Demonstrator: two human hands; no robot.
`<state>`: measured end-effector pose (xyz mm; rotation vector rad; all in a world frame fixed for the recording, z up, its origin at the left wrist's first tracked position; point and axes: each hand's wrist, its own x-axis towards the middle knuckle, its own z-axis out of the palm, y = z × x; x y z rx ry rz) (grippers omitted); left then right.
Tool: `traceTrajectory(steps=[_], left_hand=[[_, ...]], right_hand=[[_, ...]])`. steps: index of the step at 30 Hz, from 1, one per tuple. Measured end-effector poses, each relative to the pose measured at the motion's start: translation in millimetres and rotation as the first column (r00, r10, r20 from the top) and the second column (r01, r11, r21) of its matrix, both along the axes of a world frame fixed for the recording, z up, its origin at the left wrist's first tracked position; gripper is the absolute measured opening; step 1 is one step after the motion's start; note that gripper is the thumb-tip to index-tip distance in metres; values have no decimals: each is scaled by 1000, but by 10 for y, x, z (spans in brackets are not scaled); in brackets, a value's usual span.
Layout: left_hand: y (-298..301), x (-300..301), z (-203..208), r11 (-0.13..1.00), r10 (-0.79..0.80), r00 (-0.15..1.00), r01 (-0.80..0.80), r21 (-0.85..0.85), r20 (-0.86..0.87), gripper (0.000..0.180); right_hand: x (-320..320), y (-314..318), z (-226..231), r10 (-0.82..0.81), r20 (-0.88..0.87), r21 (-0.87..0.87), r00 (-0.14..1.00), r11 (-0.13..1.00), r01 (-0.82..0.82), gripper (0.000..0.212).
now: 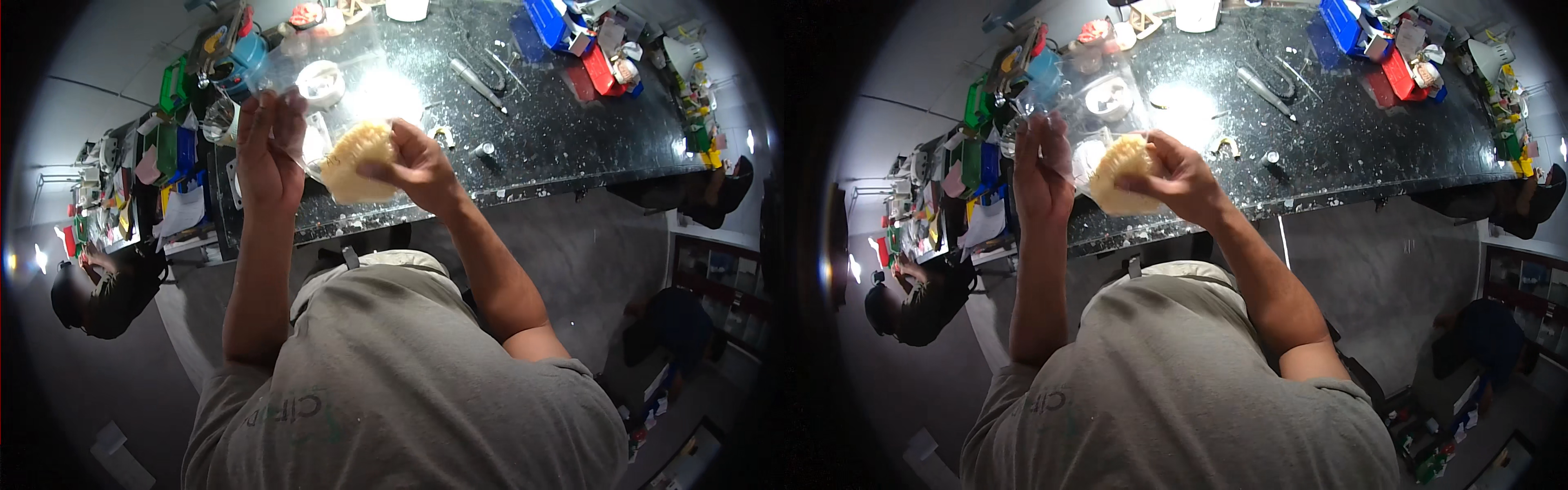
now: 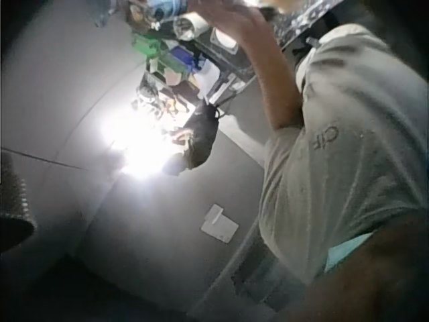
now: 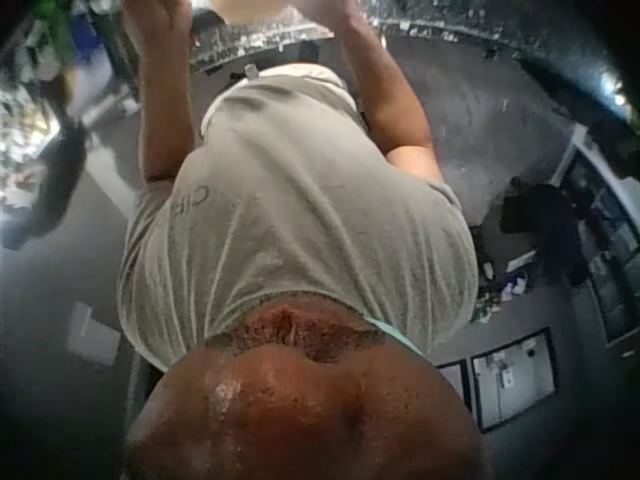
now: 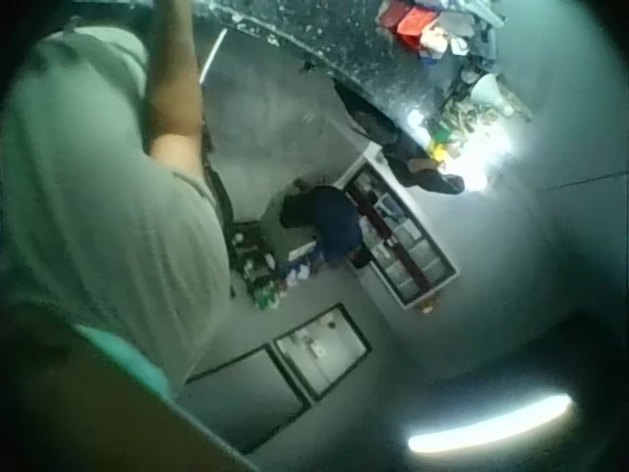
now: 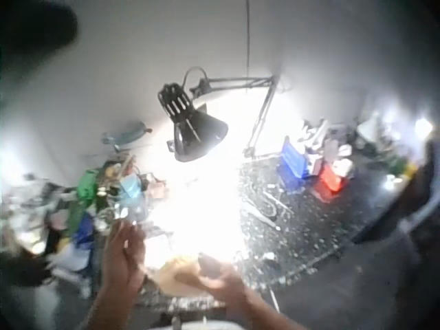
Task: The person retrieves materials and metal components from desk drawers, handles a plastic bag of material with a small metal cylinder, and then adjusts a metal clamp tool by turning its screw mechanism.
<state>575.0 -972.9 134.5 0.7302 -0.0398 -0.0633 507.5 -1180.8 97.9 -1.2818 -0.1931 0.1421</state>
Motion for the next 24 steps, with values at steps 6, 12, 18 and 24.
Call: traceTrajectory(steps=[6, 12, 18, 24], left_hand=[[-52, 102, 121, 992, 124, 990, -122, -26, 69, 15], [-101, -106, -35, 957, -243, 970, 240, 163, -3, 47], [-94, -480, -221, 716, -295, 945, 317, 622, -143, 44], [-14, -366, 96, 927, -29, 999, 15, 376, 31, 45]], right_hand=[[7, 55, 279, 20, -37, 189, 999, 982, -13, 53], [-28, 110, 265, 8, -70, 76, 998, 997, -3, 52], [-46, 75, 91, -51, -34, 71, 998, 996, 53, 49], [-184, 43, 29, 84, -112, 39, 990, 996, -81, 52]])
